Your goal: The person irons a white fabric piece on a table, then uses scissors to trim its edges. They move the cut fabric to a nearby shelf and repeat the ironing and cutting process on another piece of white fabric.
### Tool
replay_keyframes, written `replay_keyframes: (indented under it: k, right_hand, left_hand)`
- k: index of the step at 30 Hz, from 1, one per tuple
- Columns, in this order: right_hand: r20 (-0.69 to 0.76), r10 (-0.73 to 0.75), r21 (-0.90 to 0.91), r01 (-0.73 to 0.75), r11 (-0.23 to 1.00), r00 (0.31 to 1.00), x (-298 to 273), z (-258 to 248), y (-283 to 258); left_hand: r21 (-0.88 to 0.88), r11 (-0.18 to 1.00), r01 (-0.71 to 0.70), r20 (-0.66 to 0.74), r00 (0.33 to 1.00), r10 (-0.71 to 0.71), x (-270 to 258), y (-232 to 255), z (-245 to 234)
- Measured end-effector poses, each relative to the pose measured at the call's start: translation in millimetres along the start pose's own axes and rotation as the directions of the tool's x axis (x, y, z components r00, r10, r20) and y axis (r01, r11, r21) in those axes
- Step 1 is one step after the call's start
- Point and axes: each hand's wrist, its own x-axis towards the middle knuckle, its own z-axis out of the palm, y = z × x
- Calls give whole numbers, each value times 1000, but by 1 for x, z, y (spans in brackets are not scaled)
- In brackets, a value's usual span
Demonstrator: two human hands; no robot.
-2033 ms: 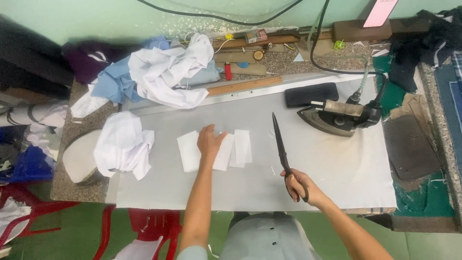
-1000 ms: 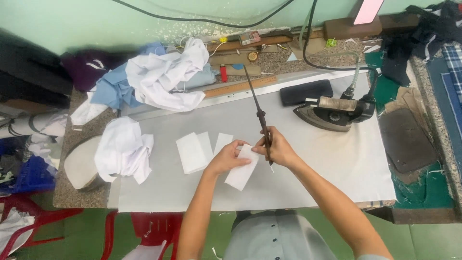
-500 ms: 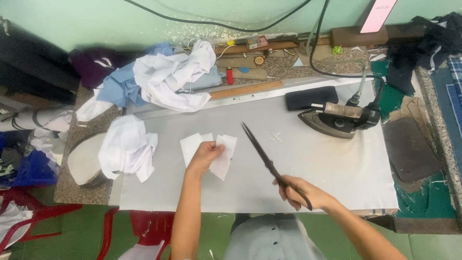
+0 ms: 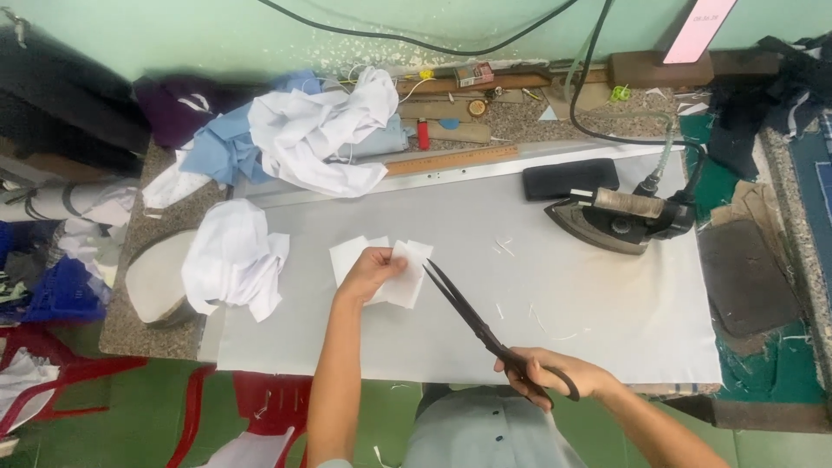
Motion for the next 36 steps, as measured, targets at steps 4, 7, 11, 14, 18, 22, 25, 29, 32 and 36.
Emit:
replay_keyframes:
  k: [4, 7, 11, 14, 18, 22, 25, 29, 32, 36]
  right_hand:
    - [33, -3, -16, 4, 1000, 999, 5, -3, -3]
    - [17, 46, -37, -45, 998, 999, 9, -4, -1]
    - [34, 81, 56, -83, 995, 996, 14, -13, 10]
    - [39, 38, 224, -46, 973, 999, 22, -18, 29]
    - [-144, -148, 145, 169, 975, 978, 30, -33, 45]
    - [-444, -145, -45, 139, 989, 884, 48, -89, 69]
    - [-772, 29, -282, -382, 880, 635, 73, -120, 76]
    - [-829, 124, -355, -685, 636, 545, 98, -118, 24]
    - [-841, 95, -397, -726, 562, 533, 113, -125, 21]
    - [-854, 112, -364, -737, 569, 509, 122, -133, 43]
  left_hand:
    - [0, 1000, 26, 52, 998, -26, -5, 4, 2]
    - [84, 994, 63, 89, 994, -71, -9, 7, 3]
    - [271, 963, -3, 227, 972, -61, -7, 7, 8]
    - [274, 962, 20, 257, 962, -93, -4, 1, 13]
    - [421, 900, 114, 28, 990, -138, -14, 17, 17]
    - [352, 922, 162, -263, 962, -69, 25, -49, -8]
    - [462, 864, 199, -343, 939, -33, 69, -87, 1]
    - [749, 530, 396, -449, 893, -34, 77, -60, 35]
    - [811, 452, 372, -388, 920, -61, 80, -40, 41]
    - [670, 679, 300, -238, 953, -187, 102, -38, 28]
